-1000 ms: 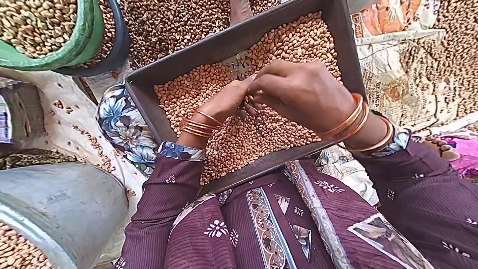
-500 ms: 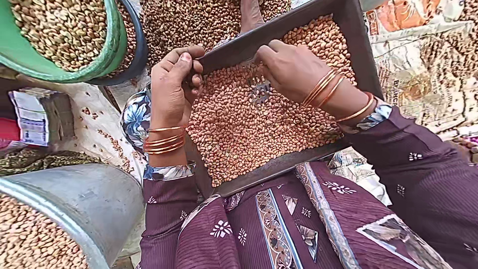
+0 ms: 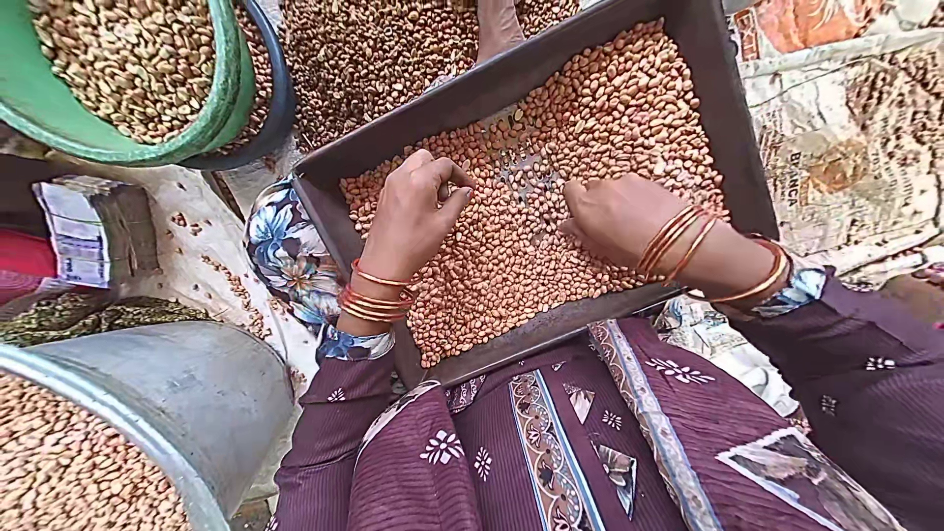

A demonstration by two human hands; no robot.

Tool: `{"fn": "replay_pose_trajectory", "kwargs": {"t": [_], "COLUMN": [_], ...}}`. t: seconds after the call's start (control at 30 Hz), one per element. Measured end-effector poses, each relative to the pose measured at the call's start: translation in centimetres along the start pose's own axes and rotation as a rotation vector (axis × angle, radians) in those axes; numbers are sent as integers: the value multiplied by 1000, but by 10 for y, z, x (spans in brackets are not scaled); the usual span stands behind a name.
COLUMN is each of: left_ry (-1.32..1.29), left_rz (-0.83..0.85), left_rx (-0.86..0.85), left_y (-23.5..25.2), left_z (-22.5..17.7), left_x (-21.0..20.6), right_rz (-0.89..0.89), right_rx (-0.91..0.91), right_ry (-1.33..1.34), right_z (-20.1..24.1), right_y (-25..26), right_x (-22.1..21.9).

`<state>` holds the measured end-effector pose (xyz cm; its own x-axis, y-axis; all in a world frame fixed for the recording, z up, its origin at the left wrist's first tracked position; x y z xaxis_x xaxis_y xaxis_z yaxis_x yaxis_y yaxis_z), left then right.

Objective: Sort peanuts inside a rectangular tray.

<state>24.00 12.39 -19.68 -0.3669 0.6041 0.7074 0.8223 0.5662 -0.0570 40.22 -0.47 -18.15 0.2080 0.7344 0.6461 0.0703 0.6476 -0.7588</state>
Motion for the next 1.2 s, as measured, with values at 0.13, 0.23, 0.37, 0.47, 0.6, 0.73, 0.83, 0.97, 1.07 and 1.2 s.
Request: {"fn": "replay_pose_trajectory", "kwargs": {"t": [0.13, 0.23, 0.37, 0.47, 0.6, 0.73, 0.83, 0.97, 1.07, 1.2], "left_ry": [46, 79, 158, 163, 167, 240, 296, 273, 59, -566], "left_rz": [108, 108, 74, 76, 109, 82, 59, 58, -44, -180], "left_rx": [-85, -116, -101, -103, -134, -173, -199, -158, -51, 150], "left_y": [-7, -3, -14, -28, -40, -42, -42, -41, -41, -40], "left_z": [-16, -16, -15, -11, -8, -10, -14, -10, -2, 16], "left_x": [-16, -23, -12, -9, -22, -33, -35, -37, -24, -4], "right_rz": [-91, -352, -416, -490, -468, -365, -398, -395, -381, -356], "right_rx": [691, 689, 563, 576, 560, 516, 528, 498, 462, 493], "right_ry": [238, 233, 99, 34, 18, 61, 106, 120, 122, 174], "right_z": [36, 30, 20, 27, 31, 30, 29, 29, 28, 27], "right_y": [-9, 6, 42, 51, 54, 54, 56, 59, 58, 56], "right_x": [-16, 12, 19, 12, 14, 15, 11, 10, 12, 16]}}
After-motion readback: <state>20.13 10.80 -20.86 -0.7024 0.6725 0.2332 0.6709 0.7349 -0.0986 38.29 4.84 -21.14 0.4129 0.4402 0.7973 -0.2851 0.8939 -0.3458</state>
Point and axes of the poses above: each hand's wrist, its own y-axis towards the middle knuckle, its own x-axis out of the back of the hand, z = x × y, the point moved 6 cm from there along y, towards the middle knuckle, and after that the axes turned 1 degree about z, right-handed, at the moved point
